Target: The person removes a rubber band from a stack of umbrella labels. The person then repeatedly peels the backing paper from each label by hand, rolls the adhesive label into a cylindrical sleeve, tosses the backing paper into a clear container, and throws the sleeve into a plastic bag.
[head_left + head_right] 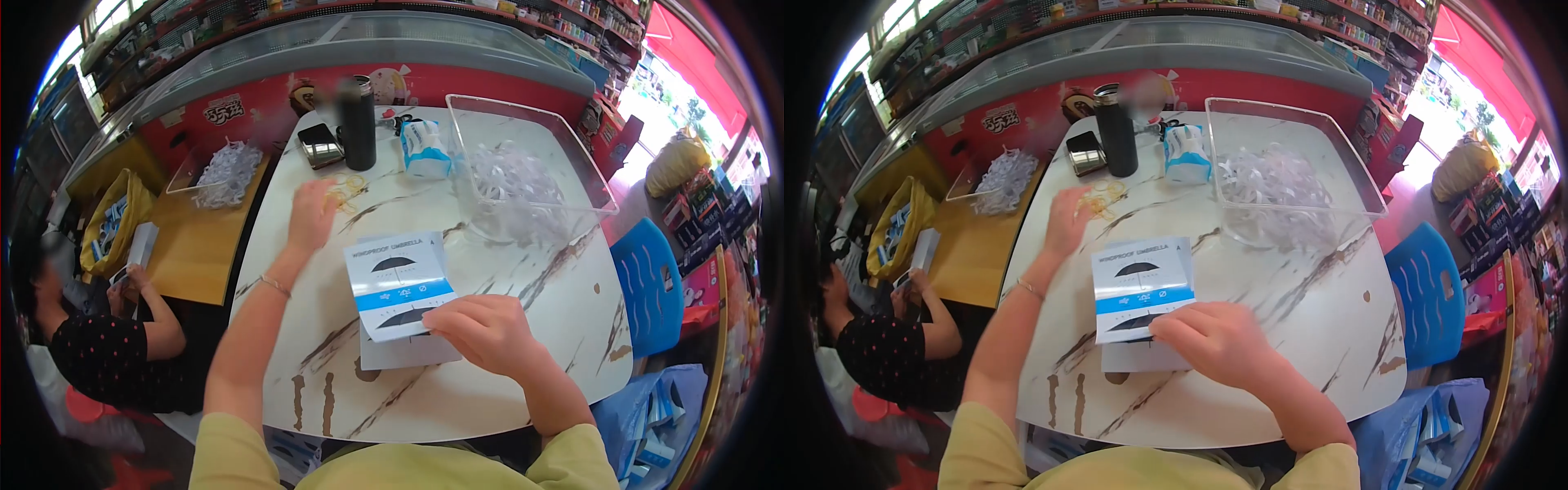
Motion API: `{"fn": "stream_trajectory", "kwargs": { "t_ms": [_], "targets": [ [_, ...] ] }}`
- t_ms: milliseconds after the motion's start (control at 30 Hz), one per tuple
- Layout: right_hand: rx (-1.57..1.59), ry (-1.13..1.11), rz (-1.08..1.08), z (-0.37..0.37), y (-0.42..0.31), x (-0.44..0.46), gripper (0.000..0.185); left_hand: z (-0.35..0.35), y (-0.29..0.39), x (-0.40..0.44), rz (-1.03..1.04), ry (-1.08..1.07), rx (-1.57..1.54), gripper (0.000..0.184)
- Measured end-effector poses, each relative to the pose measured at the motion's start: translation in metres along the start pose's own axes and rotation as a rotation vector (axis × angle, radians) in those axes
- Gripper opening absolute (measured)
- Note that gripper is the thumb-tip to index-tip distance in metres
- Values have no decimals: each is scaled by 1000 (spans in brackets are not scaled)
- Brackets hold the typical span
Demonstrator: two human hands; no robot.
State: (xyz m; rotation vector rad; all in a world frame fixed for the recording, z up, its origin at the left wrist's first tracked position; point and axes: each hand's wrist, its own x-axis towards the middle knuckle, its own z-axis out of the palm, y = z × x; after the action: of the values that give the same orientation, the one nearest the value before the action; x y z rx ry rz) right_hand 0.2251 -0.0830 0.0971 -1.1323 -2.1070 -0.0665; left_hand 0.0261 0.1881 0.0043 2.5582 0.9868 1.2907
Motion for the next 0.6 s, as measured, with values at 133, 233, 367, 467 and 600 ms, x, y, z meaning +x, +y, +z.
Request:
{"fn": "stream_trajectory", "kwargs": {
  "t_ms": [133, 233, 367, 467, 600],
  "targets": [
    [22, 58, -58, -1, 1, -7, 12, 29, -58, 46, -230, -180, 416, 35],
    [59, -45, -44, -2, 0, -15, 15, 47, -82, 78, -320, -224, 611, 37],
    [86, -99, -18, -4, -2, -19, 13, 63, -93, 97, -478, -435, 642, 34],
    [108, -106, -12, -5, -2, -18, 10, 58, -93, 105, -407, -232, 638, 32],
    [111, -80, -27, -3, -2, -16, 12, 47, -89, 107, -537, -443, 672, 31]
  ]
}}
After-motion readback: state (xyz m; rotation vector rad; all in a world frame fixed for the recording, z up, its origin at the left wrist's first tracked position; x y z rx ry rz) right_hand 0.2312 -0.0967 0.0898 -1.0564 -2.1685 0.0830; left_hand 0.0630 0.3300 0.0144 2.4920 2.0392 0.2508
